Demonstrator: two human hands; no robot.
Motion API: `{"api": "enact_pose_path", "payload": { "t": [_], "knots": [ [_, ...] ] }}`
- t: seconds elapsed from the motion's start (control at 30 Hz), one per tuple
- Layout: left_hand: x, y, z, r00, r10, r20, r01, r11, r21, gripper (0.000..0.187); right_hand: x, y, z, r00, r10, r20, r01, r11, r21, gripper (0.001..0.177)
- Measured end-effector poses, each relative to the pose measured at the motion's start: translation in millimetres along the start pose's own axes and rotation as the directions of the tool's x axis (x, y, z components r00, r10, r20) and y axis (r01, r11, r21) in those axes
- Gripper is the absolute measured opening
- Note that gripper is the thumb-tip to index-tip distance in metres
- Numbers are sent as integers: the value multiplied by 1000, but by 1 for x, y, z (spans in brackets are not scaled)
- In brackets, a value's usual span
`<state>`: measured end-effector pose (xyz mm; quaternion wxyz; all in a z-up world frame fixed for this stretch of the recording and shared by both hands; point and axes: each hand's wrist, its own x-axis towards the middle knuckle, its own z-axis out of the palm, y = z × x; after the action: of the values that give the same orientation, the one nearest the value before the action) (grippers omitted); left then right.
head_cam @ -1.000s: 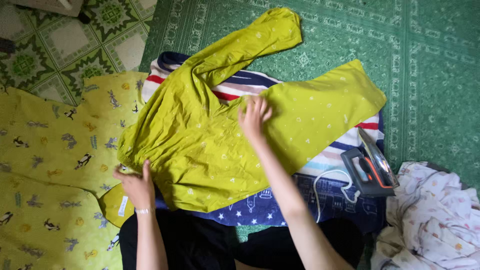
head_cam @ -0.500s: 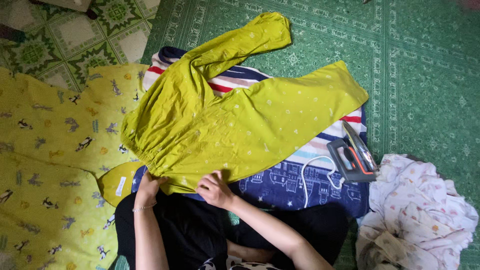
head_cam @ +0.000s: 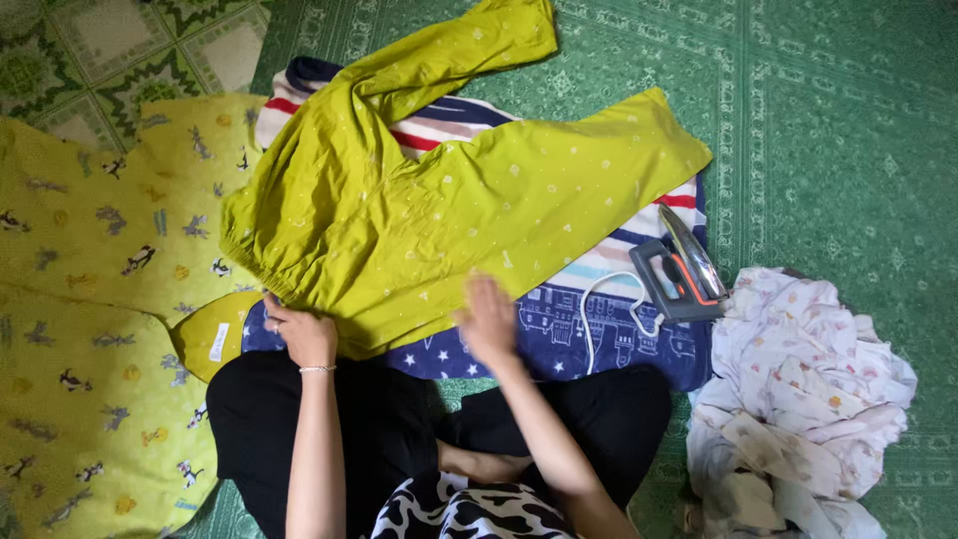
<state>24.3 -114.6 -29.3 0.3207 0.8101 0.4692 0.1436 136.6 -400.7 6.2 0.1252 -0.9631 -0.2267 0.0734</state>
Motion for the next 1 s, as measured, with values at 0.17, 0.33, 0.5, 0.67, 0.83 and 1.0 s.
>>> {"api": "enact_pose_path", "payload": {
  "t": [0.17,0.33,0.5,0.67,0.83,1.0],
  "knots": [
    [-13,44,-17,955,263,-139,-145,820,554,92,0,68,-21,859,465,-213,-484,874,-43,57],
    [-30,72,54,752,616,234,-640,598,483,57,33,23,-9,897,233,-376,-173,967,186,66],
    [-51,95,73,700,627,342,-711,568,415,69,79,-23,18,947,-277,-162,294,951,91,69],
    [-43,88,44,841,434,323,-530,781,330,90,97,65,9,997,59,58,-55,996,-67,79],
    [-47,90,50,869,385,311,-493,729,475,89,98,184,-15,961,192,-201,-216,970,-107,75],
    [-71,120,86,647,678,348,-727,413,548,66,38,224,-80,689,315,-653,-48,919,391,26]
  ]
}}
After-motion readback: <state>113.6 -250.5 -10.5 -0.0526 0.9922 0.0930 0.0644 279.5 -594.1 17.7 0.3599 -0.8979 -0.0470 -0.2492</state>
